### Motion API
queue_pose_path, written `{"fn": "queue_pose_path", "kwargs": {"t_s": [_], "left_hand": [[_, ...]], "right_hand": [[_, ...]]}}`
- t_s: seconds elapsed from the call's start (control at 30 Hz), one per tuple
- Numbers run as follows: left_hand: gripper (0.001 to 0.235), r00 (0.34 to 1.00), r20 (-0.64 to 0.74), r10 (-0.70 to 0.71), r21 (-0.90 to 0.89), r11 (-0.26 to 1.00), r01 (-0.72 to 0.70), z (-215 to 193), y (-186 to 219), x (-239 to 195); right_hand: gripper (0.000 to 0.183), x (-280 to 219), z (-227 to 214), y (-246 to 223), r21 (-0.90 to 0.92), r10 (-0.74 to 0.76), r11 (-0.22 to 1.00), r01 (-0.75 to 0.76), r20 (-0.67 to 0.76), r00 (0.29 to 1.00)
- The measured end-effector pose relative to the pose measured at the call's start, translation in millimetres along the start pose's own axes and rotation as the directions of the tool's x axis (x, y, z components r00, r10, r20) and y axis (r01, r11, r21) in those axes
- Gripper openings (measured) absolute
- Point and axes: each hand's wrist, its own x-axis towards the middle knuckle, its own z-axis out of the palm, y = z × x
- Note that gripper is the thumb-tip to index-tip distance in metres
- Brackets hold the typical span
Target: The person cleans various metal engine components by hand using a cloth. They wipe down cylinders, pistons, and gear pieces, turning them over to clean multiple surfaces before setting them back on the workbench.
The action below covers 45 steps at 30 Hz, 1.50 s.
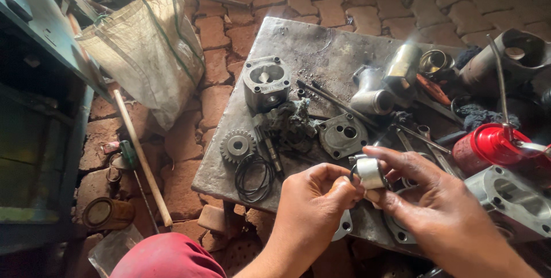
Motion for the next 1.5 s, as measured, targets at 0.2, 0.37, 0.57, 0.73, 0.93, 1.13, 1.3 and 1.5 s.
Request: {"fn": "queue_pose_path", "kwargs": {"t_s": [0.2, 0.37, 0.57, 0.73, 0.93, 1.13, 1.3, 1.5], "left_hand": [[0.02, 1.0, 0.006, -0.018, -0.031, 0.999, 0.018, -1.2, -1.7, 2.2], [0.019, 1.0, 0.027, -0.002, -0.059, 0.998, 0.003, -2.6, -2.1, 4.0], [0.018, 1.0, 0.031, -0.003, -0.065, 0.998, 0.005, -3.9, -0.4, 3.3], [0.019, 0.998, 0.047, 0.035, -0.103, 0.994, -0.03, -4.6, 2.1, 0.7], [0.019, 0.995, 0.057, 0.076, -0.107, 0.992, -0.07, -4.3, 5.6, -4.8], [0.019, 0.997, 0.051, 0.063, -0.14, 0.989, -0.055, -6.5, 4.3, -5.2], [0.019, 0.999, 0.004, 0.035, -0.14, 0.99, -0.034, -12.6, 0.8, 0.7], [0.019, 0.997, -0.079, 0.0, -0.145, 0.989, -0.011, -19.2, -5.2, 11.5]], "right_hand": [[0.058, 5.8, -16.1, 15.6, 0.155, 0.08, 0.984, -0.085, 0.037, 0.996], [0.062, 7.8, -30.5, 19.6, 0.259, 0.122, 0.956, -0.135, 0.069, 0.99], [0.06, 6.5, -34.3, 22.8, 0.291, 0.123, 0.947, -0.136, 0.063, 0.99], [0.062, 7.4, -30.1, 22.5, 0.302, 0.06, 0.949, -0.09, 0.109, 0.992], [0.059, 6.8, -26.9, 14.6, 0.229, 0.109, 0.969, -0.096, -0.046, 0.993], [0.061, 5.6, -25.2, 10.5, 0.269, 0.069, 0.961, -0.061, -0.017, 0.997], [0.057, 7.6, -25.1, 9.2, 0.231, -0.025, 0.971, 0.064, -0.167, 0.986], [0.054, 7.5, -23.8, 5.3, 0.298, -0.101, 0.941, 0.158, -0.199, 0.975]]}}
